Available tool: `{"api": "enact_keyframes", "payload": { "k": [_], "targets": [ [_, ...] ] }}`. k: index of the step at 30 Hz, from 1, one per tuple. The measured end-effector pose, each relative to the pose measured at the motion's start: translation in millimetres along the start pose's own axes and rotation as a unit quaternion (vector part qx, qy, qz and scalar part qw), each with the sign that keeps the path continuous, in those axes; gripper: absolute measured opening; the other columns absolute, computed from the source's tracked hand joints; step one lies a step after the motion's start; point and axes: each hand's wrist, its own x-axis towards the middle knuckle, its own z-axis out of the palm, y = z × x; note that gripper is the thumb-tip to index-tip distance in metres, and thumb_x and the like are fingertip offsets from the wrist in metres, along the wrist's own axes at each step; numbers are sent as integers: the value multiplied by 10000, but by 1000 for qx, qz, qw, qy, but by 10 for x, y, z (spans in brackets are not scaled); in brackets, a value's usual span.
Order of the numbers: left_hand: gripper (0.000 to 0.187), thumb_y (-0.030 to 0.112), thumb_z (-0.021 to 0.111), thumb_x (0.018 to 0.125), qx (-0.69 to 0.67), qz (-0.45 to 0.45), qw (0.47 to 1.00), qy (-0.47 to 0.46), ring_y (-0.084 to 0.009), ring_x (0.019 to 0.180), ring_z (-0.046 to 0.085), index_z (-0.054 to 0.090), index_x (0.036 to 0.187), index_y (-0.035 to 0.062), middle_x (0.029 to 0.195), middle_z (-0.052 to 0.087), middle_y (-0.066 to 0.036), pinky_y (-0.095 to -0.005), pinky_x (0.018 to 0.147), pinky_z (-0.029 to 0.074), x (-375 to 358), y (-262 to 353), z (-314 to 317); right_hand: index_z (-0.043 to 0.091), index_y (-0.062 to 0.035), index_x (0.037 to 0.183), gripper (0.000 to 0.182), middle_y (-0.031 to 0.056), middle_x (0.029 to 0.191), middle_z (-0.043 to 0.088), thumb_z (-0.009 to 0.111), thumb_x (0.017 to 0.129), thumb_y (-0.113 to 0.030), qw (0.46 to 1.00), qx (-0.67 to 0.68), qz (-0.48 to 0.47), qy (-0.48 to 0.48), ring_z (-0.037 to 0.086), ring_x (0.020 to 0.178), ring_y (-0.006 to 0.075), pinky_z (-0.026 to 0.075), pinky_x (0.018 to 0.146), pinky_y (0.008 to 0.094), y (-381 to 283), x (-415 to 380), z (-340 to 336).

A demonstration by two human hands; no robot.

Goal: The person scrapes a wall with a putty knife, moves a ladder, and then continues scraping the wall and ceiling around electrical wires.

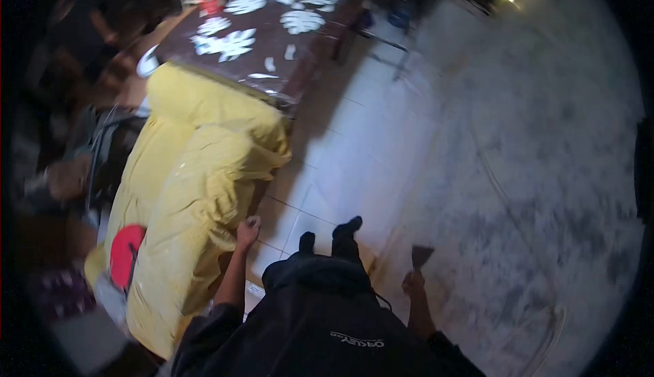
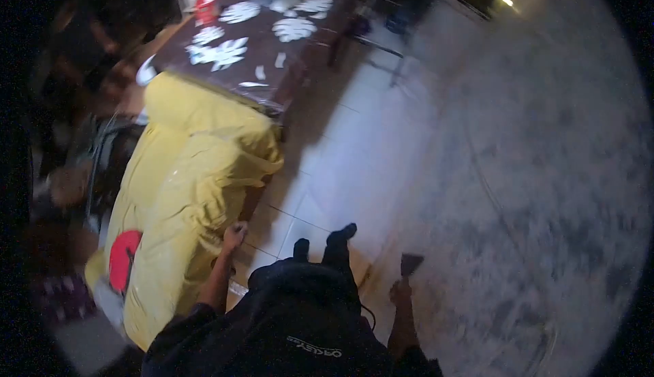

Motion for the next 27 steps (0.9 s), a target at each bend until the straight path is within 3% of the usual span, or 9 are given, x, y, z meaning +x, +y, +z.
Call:
{"api": "enact_keyframes", "payload": {
  "k": [2,3,4,9,16,19,21,25,27],
  "targets": [
    [193,211,621,859,4,-14,999,-39,-167,596,599,633,839,19,699,627,-58,-348,547,496,-92,-573,143,479,-184,638,477,-16,516,400,521,857,-605,992,106,-66,-37,385,404,157,327,367,319,139,-2,-12],
    [255,311,577,884,-269,-87,957,-60,-173,559,576,589,816,66,631,573,-30,-321,451,437,9,-1328,427,488,-181,654,470,-21,518,399,515,869,-598,992,119,-40,20,379,408,148,330,370,310,-31,-208,196],
    [307,391,481,914,-255,-39,950,-175,-192,577,568,562,852,101,647,541,-19,-320,465,421,-132,-1665,340,488,-181,654,470,-21,518,399,515,869,-598,989,138,-38,37,379,408,148,330,370,310,-45,-336,230],
    [294,373,424,929,-225,-299,908,-192,-207,667,568,602,974,143,809,583,-38,-331,546,431,-473,-2336,491,493,-170,710,453,-28,529,409,469,905,-578,982,188,-1,32,358,408,141,323,380,291,370,-501,-18],
    [189,226,506,914,-201,-281,926,-150,-204,686,597,611,1008,99,866,635,-51,-327,603,467,-275,-1267,448,470,-157,677,476,-32,520,390,432,923,-563,972,172,115,116,370,413,119,323,379,270,1100,-783,-194],
    [159,180,518,906,-187,-136,916,-327,-201,727,618,607,995,83,897,641,-46,-323,594,479,425,-1632,521,454,-152,659,482,-36,506,379,416,926,-552,936,271,215,64,366,400,113,330,370,270,1382,-741,-262],
    [162,187,515,906,-310,-170,906,-235,-193,722,620,598,991,77,883,635,-58,-303,542,460,367,-991,526,494,-171,638,197,-27,523,411,556,784,-287,953,269,139,-4,408,424,170,387,422,365,1608,-592,-330],
    [162,179,521,900,-297,-146,921,-208,-183,700,610,585,1014,84,866,627,-57,-300,548,462,253,-543,378,499,-167,664,240,-29,538,429,560,809,-348,943,299,122,-81,433,440,162,400,440,363,1869,-296,-351],
    [197,215,511,906,-276,-60,920,-272,-205,692,606,569,1040,82,873,621,-64,-328,577,486,325,-818,312,447,-149,656,493,-18,512,374,426,906,-573,951,256,172,19,365,414,146,313,382,285,1725,-324,-187]
  ]
}}
